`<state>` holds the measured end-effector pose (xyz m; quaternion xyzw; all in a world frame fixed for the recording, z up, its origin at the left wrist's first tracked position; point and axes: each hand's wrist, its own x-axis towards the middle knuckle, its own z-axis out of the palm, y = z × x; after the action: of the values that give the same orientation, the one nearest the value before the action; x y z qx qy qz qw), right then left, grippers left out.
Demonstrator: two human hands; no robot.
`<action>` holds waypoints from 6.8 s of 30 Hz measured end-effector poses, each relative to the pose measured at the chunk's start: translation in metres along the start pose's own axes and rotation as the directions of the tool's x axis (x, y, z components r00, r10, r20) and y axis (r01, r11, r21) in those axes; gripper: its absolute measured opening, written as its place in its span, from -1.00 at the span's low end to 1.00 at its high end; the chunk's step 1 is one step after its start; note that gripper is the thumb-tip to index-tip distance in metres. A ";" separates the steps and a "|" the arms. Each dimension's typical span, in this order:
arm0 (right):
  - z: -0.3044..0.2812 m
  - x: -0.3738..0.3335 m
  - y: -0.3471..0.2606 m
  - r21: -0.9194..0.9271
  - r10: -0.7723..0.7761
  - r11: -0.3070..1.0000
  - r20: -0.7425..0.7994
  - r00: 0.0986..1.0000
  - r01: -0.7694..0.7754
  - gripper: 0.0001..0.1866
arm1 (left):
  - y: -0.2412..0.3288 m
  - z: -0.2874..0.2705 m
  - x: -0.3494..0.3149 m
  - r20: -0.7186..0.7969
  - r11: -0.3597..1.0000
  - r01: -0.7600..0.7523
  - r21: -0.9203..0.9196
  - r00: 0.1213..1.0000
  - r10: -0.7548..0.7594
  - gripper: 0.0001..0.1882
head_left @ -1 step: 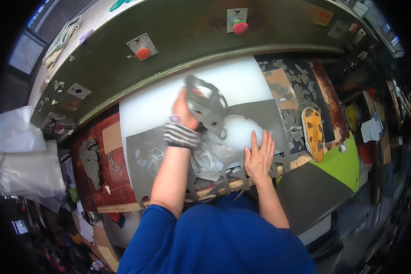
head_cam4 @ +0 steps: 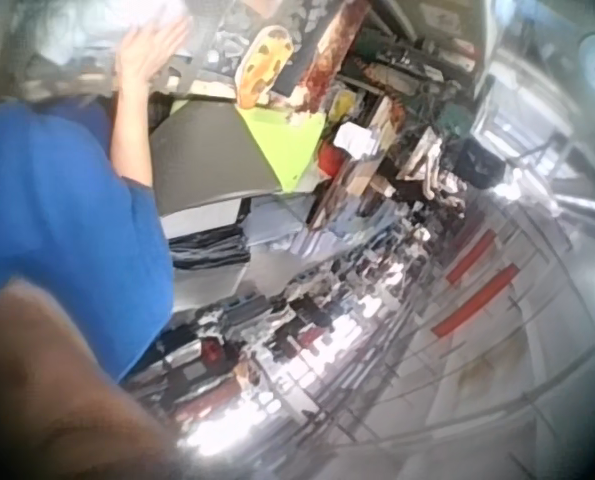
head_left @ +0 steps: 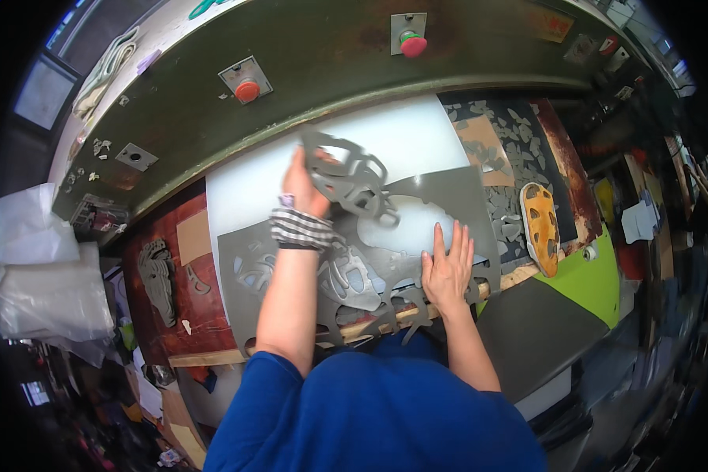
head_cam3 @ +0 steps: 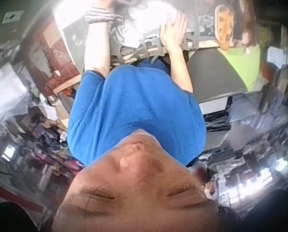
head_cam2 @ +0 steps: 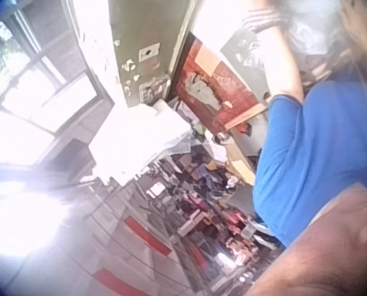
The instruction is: The person operates a press machine to cut shapes from a sheet of material. They place the sheet under the press, activate it, remove cut pieces, and repeat the process with new sheets.
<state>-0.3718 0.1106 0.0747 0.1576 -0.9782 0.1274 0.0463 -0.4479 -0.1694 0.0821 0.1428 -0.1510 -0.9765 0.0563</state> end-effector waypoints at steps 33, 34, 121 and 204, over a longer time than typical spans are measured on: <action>0.019 -0.020 0.010 -0.058 -0.104 0.994 -0.125 0.987 0.097 -0.49 | 0.229 0.006 -0.022 -0.172 0.844 -0.426 0.325 0.851 0.496 -0.42; 0.018 -0.020 0.011 -0.046 -0.103 0.994 -0.123 0.987 0.098 -0.49 | 0.226 0.005 -0.021 -0.193 0.825 -0.435 0.360 0.831 0.522 -0.38; 0.014 -0.040 -0.127 0.739 -0.268 0.449 0.647 0.714 -0.502 -0.86 | 0.052 -0.126 -0.216 0.649 -0.715 -0.637 0.287 0.679 -0.345 -0.34; 0.100 0.073 -0.008 0.537 -0.225 0.832 0.091 0.970 0.142 -0.48 | 0.010 -0.142 -0.368 -0.174 0.184 -0.018 0.983 0.245 0.954 -0.75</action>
<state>-0.4435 0.0549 -0.0101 0.2666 -0.8867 0.3728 -0.0604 -0.0546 -0.1616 0.0519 0.5125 -0.6108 -0.4315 0.4220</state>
